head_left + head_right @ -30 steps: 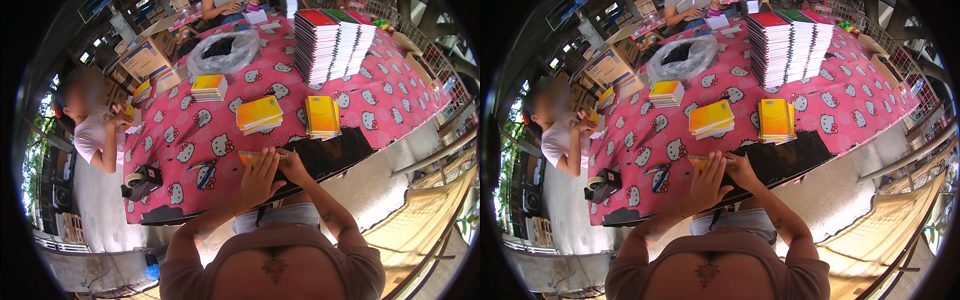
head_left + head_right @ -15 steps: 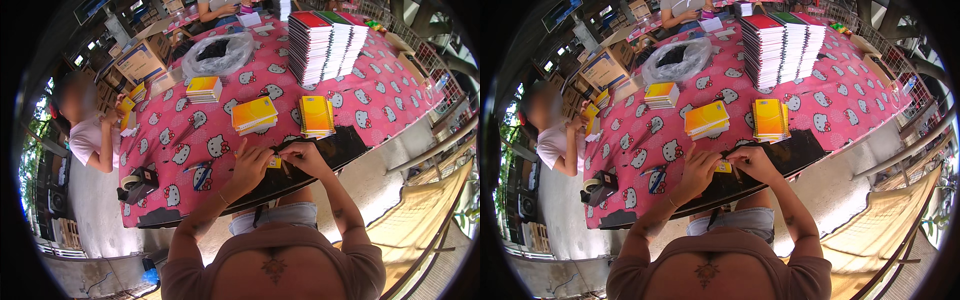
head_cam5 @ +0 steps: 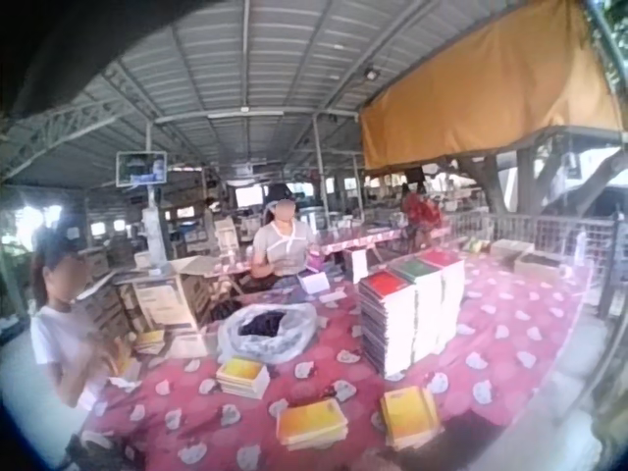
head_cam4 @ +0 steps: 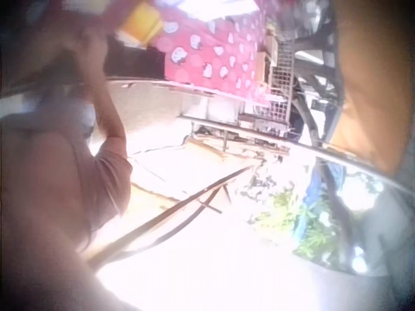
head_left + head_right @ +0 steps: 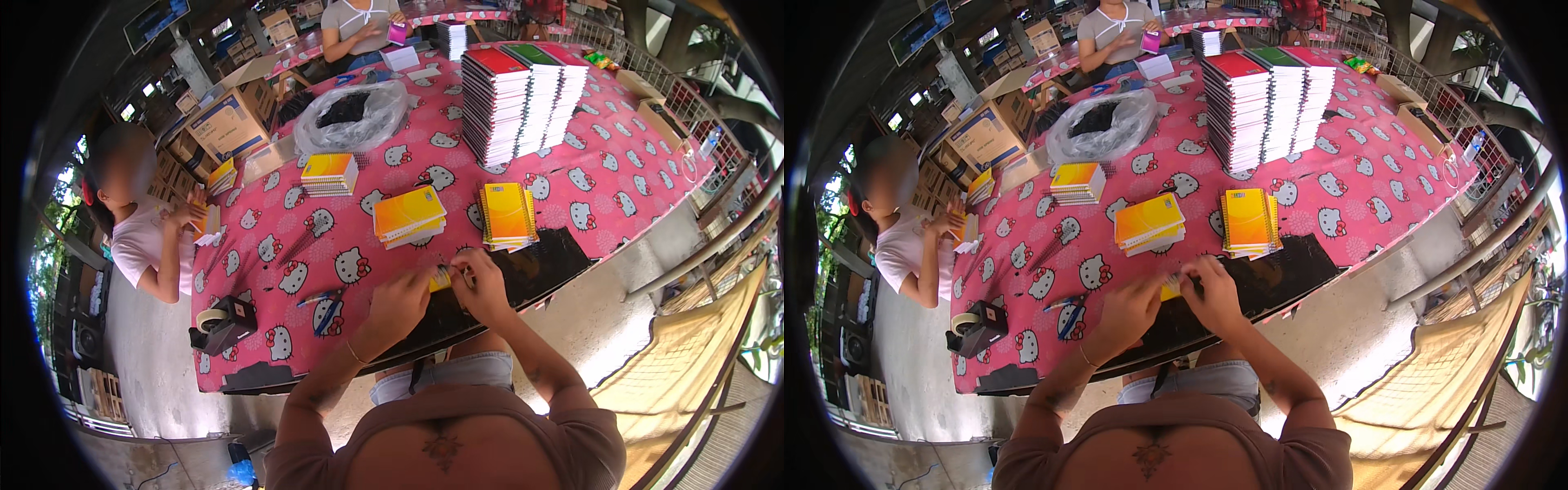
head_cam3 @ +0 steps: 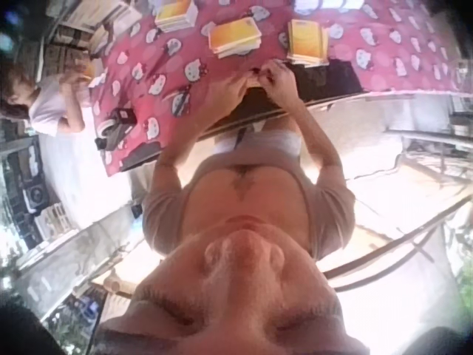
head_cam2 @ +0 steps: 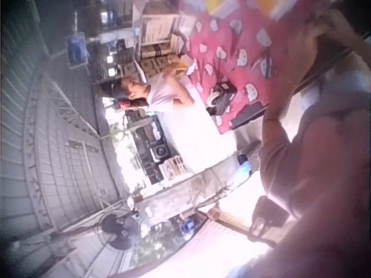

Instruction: The person assembles notepads by hand, picking up paper pads and placing a small black object on top of each one before stacking them.

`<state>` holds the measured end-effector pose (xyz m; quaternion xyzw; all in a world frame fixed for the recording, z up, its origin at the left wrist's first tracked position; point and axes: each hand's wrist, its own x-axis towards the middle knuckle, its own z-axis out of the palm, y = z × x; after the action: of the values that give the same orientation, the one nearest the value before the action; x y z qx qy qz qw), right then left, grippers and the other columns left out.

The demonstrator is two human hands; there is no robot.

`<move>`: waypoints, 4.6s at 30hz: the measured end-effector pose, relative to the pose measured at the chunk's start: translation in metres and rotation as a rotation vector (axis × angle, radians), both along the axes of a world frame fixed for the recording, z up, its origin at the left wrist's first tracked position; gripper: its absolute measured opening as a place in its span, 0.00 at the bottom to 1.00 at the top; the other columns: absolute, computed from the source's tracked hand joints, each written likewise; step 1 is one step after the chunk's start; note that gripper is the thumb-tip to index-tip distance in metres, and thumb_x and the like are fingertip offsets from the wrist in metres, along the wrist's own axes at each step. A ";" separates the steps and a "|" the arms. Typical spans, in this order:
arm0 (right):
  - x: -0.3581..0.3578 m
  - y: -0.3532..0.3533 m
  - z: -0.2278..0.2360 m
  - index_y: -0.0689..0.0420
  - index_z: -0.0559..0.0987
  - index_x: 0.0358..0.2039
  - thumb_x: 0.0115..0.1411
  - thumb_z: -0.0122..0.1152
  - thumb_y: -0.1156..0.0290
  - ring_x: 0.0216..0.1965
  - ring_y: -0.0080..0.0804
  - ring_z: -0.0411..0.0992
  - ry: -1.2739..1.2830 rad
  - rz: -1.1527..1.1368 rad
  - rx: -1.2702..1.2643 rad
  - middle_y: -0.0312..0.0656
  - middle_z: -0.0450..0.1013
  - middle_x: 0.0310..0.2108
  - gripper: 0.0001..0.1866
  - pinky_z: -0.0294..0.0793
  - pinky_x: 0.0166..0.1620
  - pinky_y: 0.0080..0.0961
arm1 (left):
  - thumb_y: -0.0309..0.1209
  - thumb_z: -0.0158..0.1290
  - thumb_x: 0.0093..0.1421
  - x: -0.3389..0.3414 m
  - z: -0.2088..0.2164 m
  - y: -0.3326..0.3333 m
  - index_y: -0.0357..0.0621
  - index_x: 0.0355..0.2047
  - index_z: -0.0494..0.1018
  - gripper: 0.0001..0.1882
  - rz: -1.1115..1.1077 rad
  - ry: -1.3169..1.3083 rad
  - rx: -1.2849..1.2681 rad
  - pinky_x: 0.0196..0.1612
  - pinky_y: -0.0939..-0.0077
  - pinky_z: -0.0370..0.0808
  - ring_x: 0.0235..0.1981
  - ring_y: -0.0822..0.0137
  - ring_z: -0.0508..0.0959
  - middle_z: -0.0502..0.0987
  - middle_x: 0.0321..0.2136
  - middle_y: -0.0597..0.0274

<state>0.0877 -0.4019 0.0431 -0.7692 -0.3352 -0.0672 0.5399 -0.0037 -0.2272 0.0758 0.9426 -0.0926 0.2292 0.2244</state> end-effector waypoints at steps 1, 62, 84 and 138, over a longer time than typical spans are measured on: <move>-0.007 0.001 0.010 0.56 0.76 0.46 0.51 0.70 0.73 0.43 0.43 0.73 0.018 -0.008 0.103 0.46 0.72 0.43 0.20 0.75 0.43 0.33 | 0.23 0.58 0.56 0.004 0.008 -0.001 0.44 0.46 0.76 0.16 -0.013 -0.059 -0.073 0.39 0.60 0.78 0.36 0.54 0.80 0.80 0.36 0.56; 0.018 0.023 -0.060 0.62 0.82 0.46 0.60 0.67 0.77 0.40 0.18 0.75 0.519 0.307 0.135 0.36 0.81 0.38 0.13 0.74 0.46 0.19 | 0.29 0.54 0.63 0.024 -0.087 0.222 0.44 0.41 0.76 0.07 0.457 -0.141 0.338 0.39 0.55 0.77 0.39 0.48 0.77 0.74 0.33 0.54; 0.021 0.020 -0.067 0.62 0.83 0.44 0.60 0.67 0.77 0.37 0.16 0.73 0.479 0.283 0.132 0.36 0.81 0.36 0.11 0.73 0.44 0.18 | 0.23 0.62 0.60 -0.015 -0.042 0.073 0.38 0.40 0.77 0.09 0.099 -0.108 -0.422 0.27 0.78 0.73 0.27 0.69 0.78 0.78 0.33 0.57; -0.013 0.034 -0.004 0.63 0.81 0.46 0.60 0.68 0.71 0.38 0.23 0.77 0.473 0.192 0.094 0.42 0.81 0.36 0.15 0.76 0.45 0.24 | 0.61 0.44 0.63 0.009 0.014 0.036 0.32 0.66 0.59 0.46 0.293 -0.038 0.576 0.69 0.39 0.49 0.71 0.45 0.56 0.59 0.67 0.37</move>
<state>0.0747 -0.3678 0.0388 -0.7022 -0.2677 0.1504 0.6424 0.0051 -0.1907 0.0899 0.9663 -0.0211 0.2408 -0.0885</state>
